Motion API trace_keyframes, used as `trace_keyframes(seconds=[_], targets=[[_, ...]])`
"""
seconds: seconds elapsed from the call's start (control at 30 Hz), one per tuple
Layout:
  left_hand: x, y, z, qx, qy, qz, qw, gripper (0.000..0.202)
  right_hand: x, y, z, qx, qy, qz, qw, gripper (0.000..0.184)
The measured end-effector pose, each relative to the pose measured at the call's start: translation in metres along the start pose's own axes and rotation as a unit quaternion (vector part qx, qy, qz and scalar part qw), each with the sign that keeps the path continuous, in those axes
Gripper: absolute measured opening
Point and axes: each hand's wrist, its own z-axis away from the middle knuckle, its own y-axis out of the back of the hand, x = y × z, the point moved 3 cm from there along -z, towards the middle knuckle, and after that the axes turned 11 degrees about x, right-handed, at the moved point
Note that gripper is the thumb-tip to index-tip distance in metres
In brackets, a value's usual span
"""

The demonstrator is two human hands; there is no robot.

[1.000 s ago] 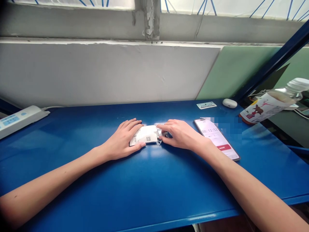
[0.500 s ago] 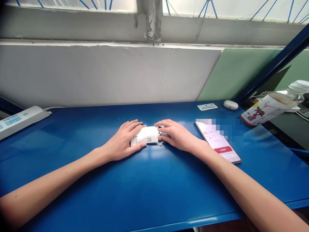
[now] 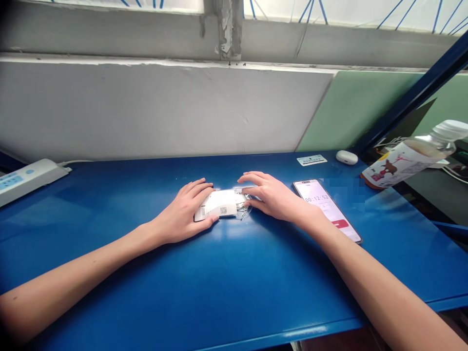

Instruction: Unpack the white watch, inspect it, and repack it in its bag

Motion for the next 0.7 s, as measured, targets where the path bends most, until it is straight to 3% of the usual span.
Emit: trace_keyframes(seconds=[0.3, 0.4, 0.5, 0.7], targets=[[-0.001, 0.001, -0.001, 0.000, 0.003, 0.008, 1.000, 0.058, 0.008, 0.013, 0.002, -0.041, -0.058, -0.011, 0.997, 0.016], [-0.002, 0.000, 0.000, -0.002, 0.008, 0.008, 1.000, 0.059, 0.005, 0.015, 0.001, -0.029, -0.090, -0.018, 0.995, 0.022], [-0.003, 0.000, 0.001, 0.007, 0.005, 0.014, 1.000, 0.061, 0.000, 0.010, 0.001, -0.017, -0.107, -0.047, 0.993, 0.035], [-0.001, 0.000, 0.001, 0.020, 0.001, 0.019, 1.000, 0.058, -0.003, -0.006, 0.004, -0.037, -0.140, -0.089, 0.986, 0.040]])
